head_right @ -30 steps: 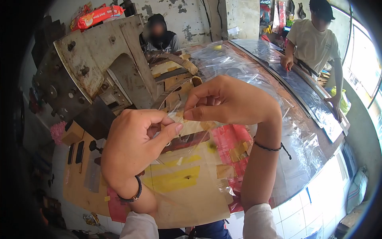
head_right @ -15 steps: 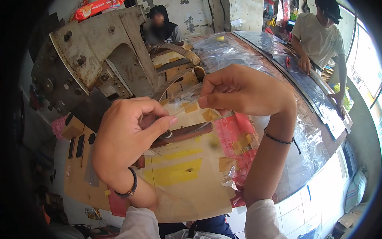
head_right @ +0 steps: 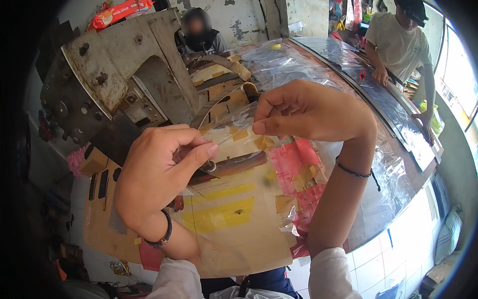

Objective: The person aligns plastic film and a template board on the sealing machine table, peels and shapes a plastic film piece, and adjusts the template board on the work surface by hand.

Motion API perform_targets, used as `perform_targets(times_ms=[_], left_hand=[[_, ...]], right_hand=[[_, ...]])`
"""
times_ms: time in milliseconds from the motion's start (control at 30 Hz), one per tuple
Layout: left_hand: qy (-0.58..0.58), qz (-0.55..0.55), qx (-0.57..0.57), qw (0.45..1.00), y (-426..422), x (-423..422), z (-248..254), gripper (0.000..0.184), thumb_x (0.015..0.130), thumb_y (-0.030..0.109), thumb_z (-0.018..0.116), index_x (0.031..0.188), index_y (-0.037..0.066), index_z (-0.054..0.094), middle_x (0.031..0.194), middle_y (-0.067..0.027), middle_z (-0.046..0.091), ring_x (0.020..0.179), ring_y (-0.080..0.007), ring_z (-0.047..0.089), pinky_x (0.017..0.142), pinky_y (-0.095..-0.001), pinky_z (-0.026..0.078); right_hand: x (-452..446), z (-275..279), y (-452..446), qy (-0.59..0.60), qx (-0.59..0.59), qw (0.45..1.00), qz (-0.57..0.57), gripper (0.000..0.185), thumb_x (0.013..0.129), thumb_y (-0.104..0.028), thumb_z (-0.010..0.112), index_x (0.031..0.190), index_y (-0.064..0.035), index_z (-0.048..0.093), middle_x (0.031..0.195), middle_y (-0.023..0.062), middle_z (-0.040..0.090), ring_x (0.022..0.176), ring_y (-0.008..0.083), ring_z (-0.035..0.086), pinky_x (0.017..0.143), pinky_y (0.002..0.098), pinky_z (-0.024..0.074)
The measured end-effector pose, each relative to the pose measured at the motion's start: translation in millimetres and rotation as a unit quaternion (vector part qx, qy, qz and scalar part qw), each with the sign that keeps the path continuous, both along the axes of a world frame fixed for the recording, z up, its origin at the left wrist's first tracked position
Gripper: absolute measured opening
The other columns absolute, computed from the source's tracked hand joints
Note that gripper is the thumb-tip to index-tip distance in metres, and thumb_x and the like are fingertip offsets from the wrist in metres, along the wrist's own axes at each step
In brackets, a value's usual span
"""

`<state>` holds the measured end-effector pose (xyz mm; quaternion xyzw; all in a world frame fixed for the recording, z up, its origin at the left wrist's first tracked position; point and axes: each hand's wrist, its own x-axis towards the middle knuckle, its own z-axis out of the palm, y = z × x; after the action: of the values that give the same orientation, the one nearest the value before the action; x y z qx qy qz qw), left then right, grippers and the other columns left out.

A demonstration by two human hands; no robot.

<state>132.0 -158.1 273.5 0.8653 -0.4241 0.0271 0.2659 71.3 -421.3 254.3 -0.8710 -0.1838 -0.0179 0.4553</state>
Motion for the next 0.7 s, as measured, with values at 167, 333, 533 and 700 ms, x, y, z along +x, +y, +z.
perform_targets(times_ms=[167, 333, 533, 700], left_hand=[[0.007, 0.001, -0.065, 0.998, 2, -6, 5, 0.014, 0.092, 0.011, 0.069, 0.093, -0.003, 0.069, 0.075, -0.0023, 0.065, 0.059, -0.0074, 0.058, 0.056, -0.0244, 0.044], [-0.060, -0.117, -0.346, 0.929, 26, -27, 10, 0.025, 0.094, 0.016, 0.059, 0.100, -0.008, 0.063, 0.077, -0.0035, 0.054, 0.068, -0.0078, 0.043, 0.060, -0.0241, 0.032], [-0.014, -0.339, -0.442, 0.830, 105, -28, 7, 0.033, 0.095, 0.022, 0.054, 0.105, -0.009, 0.059, 0.081, -0.0049, 0.049, 0.071, -0.0109, 0.038, 0.064, -0.0277, 0.029], [-0.003, -0.350, -0.462, 0.815, 110, -30, 0, 0.033, 0.095, 0.023, 0.053, 0.109, -0.007, 0.057, 0.085, -0.0055, 0.049, 0.074, -0.0127, 0.038, 0.067, -0.0299, 0.029]], right_hand=[[-1, 0, -1, 0.015, 0.003, 1.000, 0.002, 0.020, 0.096, -0.019, 0.067, 0.102, 0.0000, 0.070, 0.082, 0.0004, 0.068, 0.077, 0.0054, 0.059, 0.070, 0.0228, 0.0481], [-1, -2, -2, 0.013, 0.009, 1.000, -0.003, 0.020, 0.097, -0.019, 0.066, 0.101, 0.0003, 0.070, 0.082, 0.0004, 0.067, 0.077, 0.0049, 0.059, 0.071, 0.0225, 0.0482], [-1, -1, -2, 0.017, -0.015, 0.999, -0.023, 0.023, 0.096, -0.023, 0.066, 0.101, -0.0007, 0.071, 0.080, -0.0002, 0.066, 0.075, 0.0051, 0.059, 0.069, 0.0220, 0.0479], [1, -1, 0, 0.025, -0.016, 0.999, -0.033, 0.023, 0.096, -0.024, 0.066, 0.101, -0.0019, 0.071, 0.079, -0.0003, 0.066, 0.074, 0.0055, 0.058, 0.068, 0.0224, 0.0478]])
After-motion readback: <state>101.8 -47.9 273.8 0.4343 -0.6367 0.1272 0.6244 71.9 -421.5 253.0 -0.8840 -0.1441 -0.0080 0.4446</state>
